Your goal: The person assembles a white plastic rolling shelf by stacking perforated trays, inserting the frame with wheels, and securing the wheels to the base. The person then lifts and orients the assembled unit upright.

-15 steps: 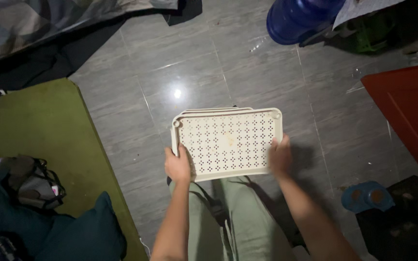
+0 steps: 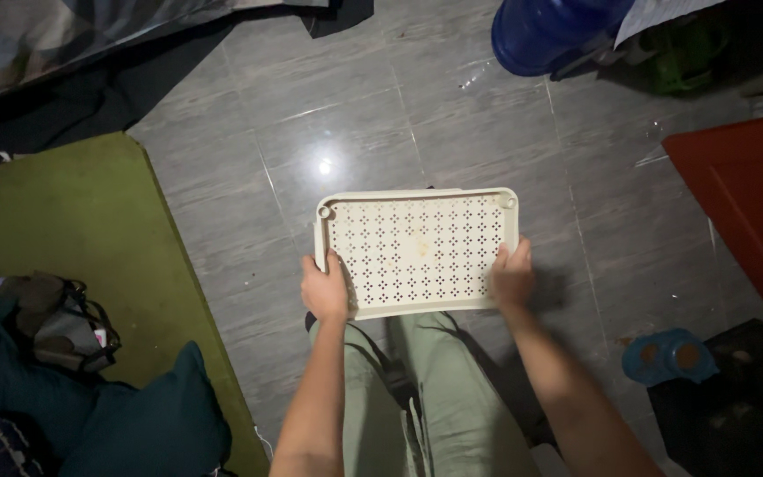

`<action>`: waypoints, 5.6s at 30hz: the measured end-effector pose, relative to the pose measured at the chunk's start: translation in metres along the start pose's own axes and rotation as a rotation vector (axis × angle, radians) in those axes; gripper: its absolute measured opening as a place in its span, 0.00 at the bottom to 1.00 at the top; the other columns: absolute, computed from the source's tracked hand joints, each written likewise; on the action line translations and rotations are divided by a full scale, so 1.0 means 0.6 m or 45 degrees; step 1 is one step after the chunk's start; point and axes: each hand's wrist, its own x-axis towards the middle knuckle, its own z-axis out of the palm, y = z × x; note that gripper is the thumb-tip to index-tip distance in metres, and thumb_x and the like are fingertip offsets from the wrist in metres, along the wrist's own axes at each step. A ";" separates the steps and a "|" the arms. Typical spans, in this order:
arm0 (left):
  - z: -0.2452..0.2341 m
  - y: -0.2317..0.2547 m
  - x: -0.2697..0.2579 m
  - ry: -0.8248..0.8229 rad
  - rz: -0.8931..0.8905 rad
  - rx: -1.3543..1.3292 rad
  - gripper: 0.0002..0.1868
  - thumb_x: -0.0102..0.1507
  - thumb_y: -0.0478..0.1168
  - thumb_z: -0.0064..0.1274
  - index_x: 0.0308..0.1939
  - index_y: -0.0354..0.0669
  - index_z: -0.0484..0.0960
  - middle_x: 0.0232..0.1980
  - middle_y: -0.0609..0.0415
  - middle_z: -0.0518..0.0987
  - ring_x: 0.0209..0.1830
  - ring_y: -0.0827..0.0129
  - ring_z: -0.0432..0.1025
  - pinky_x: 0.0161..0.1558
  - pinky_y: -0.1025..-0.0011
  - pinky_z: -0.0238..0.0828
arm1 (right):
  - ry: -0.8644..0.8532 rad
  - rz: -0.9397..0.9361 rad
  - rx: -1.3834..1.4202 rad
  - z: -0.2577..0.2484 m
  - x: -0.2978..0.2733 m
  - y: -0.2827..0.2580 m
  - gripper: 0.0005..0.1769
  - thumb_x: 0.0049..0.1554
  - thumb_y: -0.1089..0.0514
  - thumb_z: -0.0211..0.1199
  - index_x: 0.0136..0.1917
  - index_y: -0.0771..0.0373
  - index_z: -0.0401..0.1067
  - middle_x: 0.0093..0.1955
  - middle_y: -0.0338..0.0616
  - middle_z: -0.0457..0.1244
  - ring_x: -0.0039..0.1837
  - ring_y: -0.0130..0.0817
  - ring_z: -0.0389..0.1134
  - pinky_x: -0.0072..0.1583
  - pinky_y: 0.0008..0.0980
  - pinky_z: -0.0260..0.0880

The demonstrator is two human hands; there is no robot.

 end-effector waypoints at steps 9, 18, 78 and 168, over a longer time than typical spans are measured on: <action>-0.001 0.006 0.005 -0.012 -0.004 0.052 0.24 0.65 0.61 0.49 0.45 0.43 0.77 0.37 0.36 0.83 0.39 0.37 0.77 0.43 0.45 0.69 | 0.034 -0.069 0.085 0.025 0.006 0.041 0.18 0.64 0.54 0.58 0.65 0.62 0.65 0.57 0.63 0.66 0.56 0.65 0.68 0.54 0.55 0.68; 0.003 0.000 0.029 -0.040 0.060 0.073 0.25 0.65 0.59 0.48 0.47 0.41 0.76 0.39 0.33 0.82 0.40 0.34 0.76 0.44 0.43 0.69 | -0.073 -0.019 0.599 0.011 0.077 0.070 0.18 0.73 0.48 0.49 0.63 0.65 0.67 0.46 0.39 0.63 0.49 0.33 0.63 0.53 0.36 0.66; 0.011 0.023 -0.006 -0.028 0.064 0.113 0.23 0.65 0.59 0.49 0.44 0.42 0.75 0.35 0.36 0.82 0.36 0.36 0.76 0.40 0.44 0.69 | -0.310 0.372 0.791 -0.140 0.036 -0.075 0.17 0.70 0.46 0.43 0.48 0.60 0.63 0.29 0.32 0.54 0.26 0.21 0.51 0.27 0.28 0.51; -0.108 -0.123 0.065 0.001 -0.138 0.244 0.30 0.66 0.64 0.49 0.52 0.39 0.80 0.42 0.32 0.83 0.45 0.35 0.77 0.49 0.45 0.71 | -0.149 -0.002 0.243 -0.006 -0.142 -0.108 0.15 0.64 0.47 0.59 0.45 0.61 0.68 0.34 0.58 0.67 0.42 0.61 0.70 0.42 0.53 0.68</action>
